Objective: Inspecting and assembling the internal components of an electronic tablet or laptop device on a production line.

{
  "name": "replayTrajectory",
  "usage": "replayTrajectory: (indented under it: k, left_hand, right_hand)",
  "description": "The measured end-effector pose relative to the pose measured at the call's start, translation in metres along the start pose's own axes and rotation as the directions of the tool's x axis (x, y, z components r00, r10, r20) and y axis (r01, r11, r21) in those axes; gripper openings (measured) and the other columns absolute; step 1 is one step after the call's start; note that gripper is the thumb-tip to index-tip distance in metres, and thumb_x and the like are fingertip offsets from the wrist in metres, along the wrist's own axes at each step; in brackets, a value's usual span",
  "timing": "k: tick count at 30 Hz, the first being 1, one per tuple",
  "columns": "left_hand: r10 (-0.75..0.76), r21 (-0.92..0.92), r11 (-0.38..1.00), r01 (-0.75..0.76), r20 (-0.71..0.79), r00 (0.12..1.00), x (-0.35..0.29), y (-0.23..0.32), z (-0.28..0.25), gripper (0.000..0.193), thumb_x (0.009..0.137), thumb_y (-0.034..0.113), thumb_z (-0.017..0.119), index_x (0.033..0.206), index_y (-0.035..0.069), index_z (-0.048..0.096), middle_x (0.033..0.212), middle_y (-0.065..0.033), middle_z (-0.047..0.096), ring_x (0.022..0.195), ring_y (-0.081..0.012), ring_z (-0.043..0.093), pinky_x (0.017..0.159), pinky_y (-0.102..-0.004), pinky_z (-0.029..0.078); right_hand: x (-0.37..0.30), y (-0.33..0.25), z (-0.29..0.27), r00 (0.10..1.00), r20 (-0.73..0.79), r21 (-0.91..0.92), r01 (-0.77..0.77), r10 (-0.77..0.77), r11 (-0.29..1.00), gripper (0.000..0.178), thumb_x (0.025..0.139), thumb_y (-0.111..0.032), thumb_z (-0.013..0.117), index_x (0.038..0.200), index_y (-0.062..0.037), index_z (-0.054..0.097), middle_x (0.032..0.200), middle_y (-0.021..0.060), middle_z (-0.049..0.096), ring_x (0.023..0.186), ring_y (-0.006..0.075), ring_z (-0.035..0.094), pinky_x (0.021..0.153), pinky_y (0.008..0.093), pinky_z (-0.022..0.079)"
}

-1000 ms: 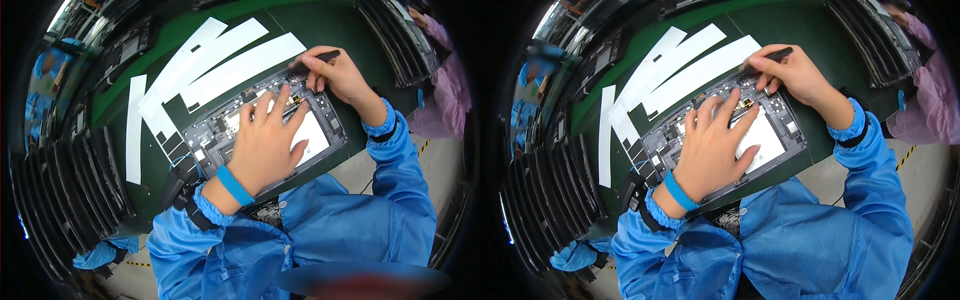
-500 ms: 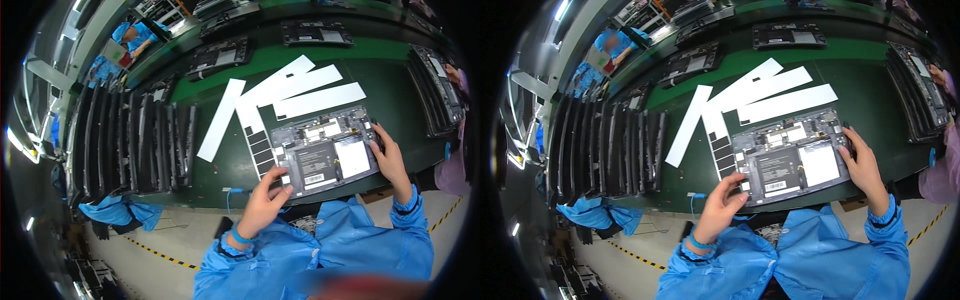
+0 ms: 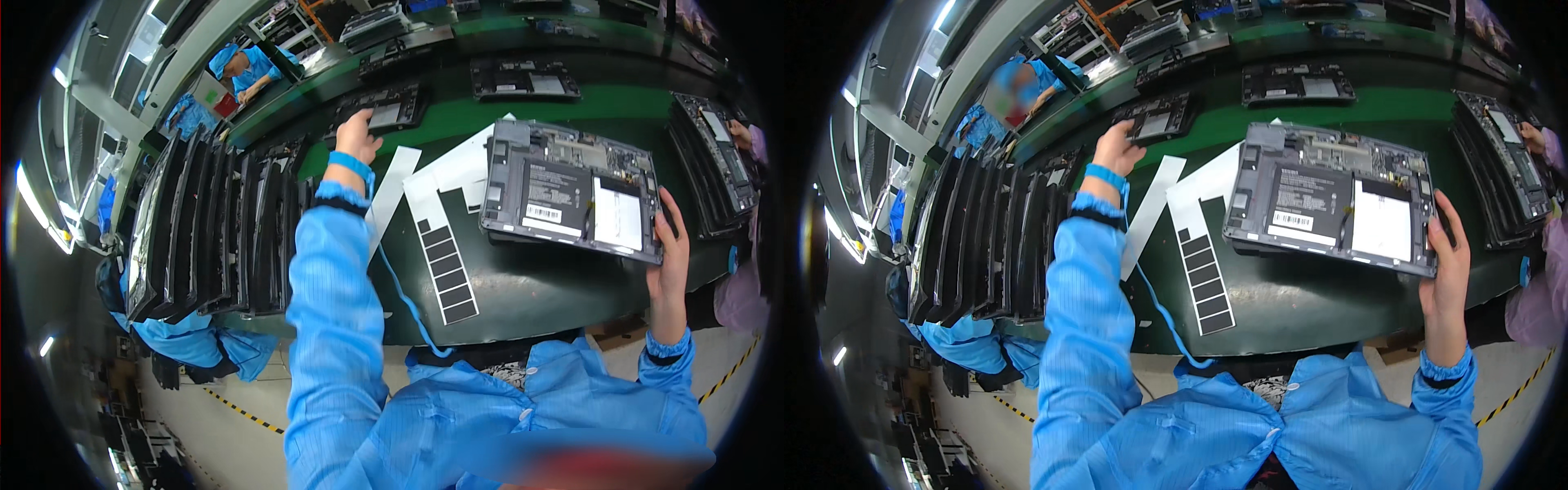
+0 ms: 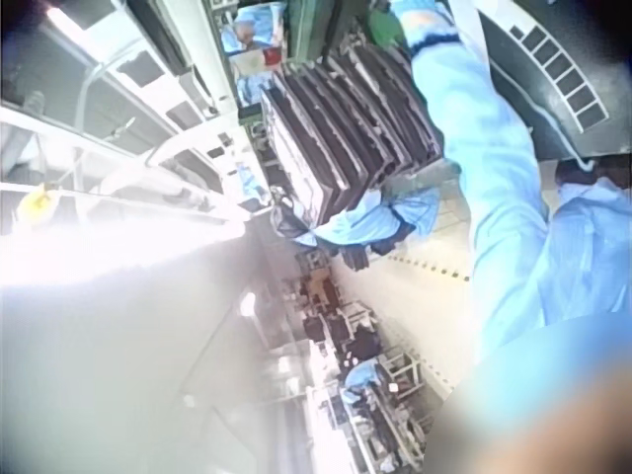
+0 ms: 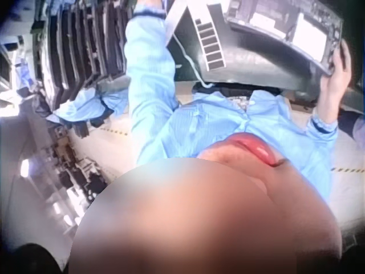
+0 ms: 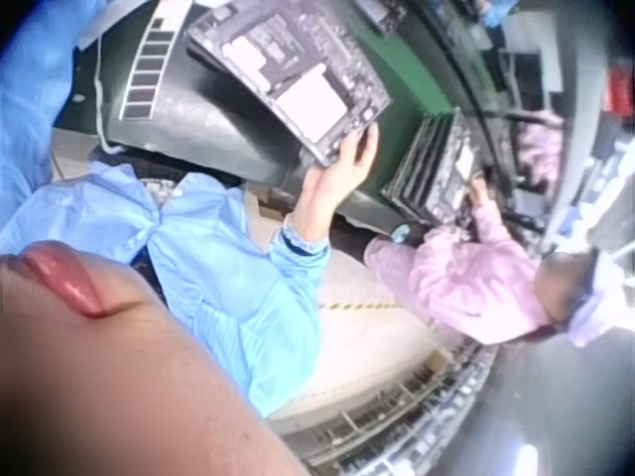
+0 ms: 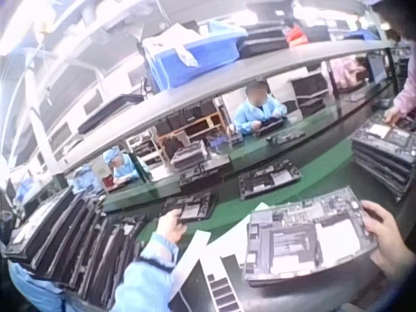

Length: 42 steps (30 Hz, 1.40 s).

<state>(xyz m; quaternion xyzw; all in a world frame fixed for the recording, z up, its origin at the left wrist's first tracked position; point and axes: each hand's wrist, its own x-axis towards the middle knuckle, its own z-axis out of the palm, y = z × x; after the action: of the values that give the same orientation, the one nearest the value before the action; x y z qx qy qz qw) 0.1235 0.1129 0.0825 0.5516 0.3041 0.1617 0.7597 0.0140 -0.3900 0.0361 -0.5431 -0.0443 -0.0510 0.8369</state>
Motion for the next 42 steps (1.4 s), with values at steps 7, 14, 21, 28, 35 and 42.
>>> replayTrajectory:
  k: [7,14,21,28,35,42]
  left_hand:
    - [-0.222,-0.054,0.975,0.215,-0.255,0.941,0.133,-0.03,-0.026,0.05,0.088,0.031,0.066,0.129,0.013,0.044,0.131,-0.0194,0.037,0.104,-0.0333,0.046,0.085,-0.0544,0.05]
    - [0.357,0.959,0.147,-0.242,0.176,0.917,0.147,-0.019,-0.015,0.047,0.08,0.032,0.074,0.115,0.004,0.06,0.116,-0.0176,0.062,0.108,-0.0329,0.058,0.085,-0.0423,0.053]
    - [0.554,-0.181,0.83,-0.527,0.161,0.817,0.14,0.056,-0.04,0.024,0.094,0.021,0.055,0.108,0.002,0.06,0.107,-0.0161,0.062,0.097,-0.0311,0.061,0.079,-0.0364,0.055]
    - [0.185,-0.413,0.901,-0.132,0.092,0.978,-0.064,0.095,0.016,0.025,0.089,0.019,0.063,0.106,0.003,0.056,0.099,-0.015,0.061,0.089,-0.0282,0.061,0.077,-0.0376,0.056]
    - [0.196,-0.312,0.944,-0.108,0.269,0.943,-0.186,0.05,0.01,0.027,0.087,0.022,0.067,0.108,0.007,0.058,0.102,-0.0108,0.063,0.095,-0.0243,0.062,0.084,-0.0365,0.049]
    - [0.385,-0.348,0.89,-0.295,0.225,0.895,-0.206,-0.023,0.051,0.028,0.09,0.019,0.063,0.113,0.004,0.057,0.107,-0.0094,0.063,0.094,-0.0238,0.061,0.083,-0.0433,0.05]
  right_hand:
    - [-0.018,-0.002,-0.014,0.983,-0.173,-0.005,0.066,-0.066,0.998,0.043,0.093,-0.003,0.055,0.135,0.0026,0.045,0.121,0.015,0.06,0.099,0.0147,0.063,0.086,0.0282,0.052]
    - [0.015,-0.003,0.009,0.986,-0.15,-0.014,0.064,-0.066,0.998,0.041,0.091,-0.002,0.058,0.131,0.0026,0.049,0.116,0.0124,0.061,0.101,0.0146,0.06,0.087,0.0284,0.05]
    - [0.135,0.053,0.159,0.999,0.016,-0.083,0.047,-0.046,0.995,0.04,0.087,-0.001,0.06,0.126,0.0001,0.054,0.099,0.0068,0.061,0.084,0.0119,0.056,0.072,0.0263,0.048]
    - [0.226,0.191,0.327,0.984,-0.101,-0.452,0.089,-0.15,0.888,0.042,0.076,-0.016,0.069,0.116,-0.0048,0.063,0.106,0.0213,0.066,0.101,0.0345,0.064,0.087,0.0382,0.05]
    - [0.188,0.165,0.273,0.979,0.166,-0.107,-0.104,0.121,0.989,0.038,0.087,-0.03,0.058,0.119,-0.0089,0.06,0.118,0.0196,0.059,0.108,0.0359,0.059,0.089,0.0435,0.048]
    - [0.167,0.084,0.165,0.886,0.301,0.189,-0.418,0.353,0.888,0.044,0.096,-0.045,0.047,0.123,-0.0107,0.056,0.133,0.0164,0.051,0.114,0.0316,0.054,0.092,0.0468,0.046]
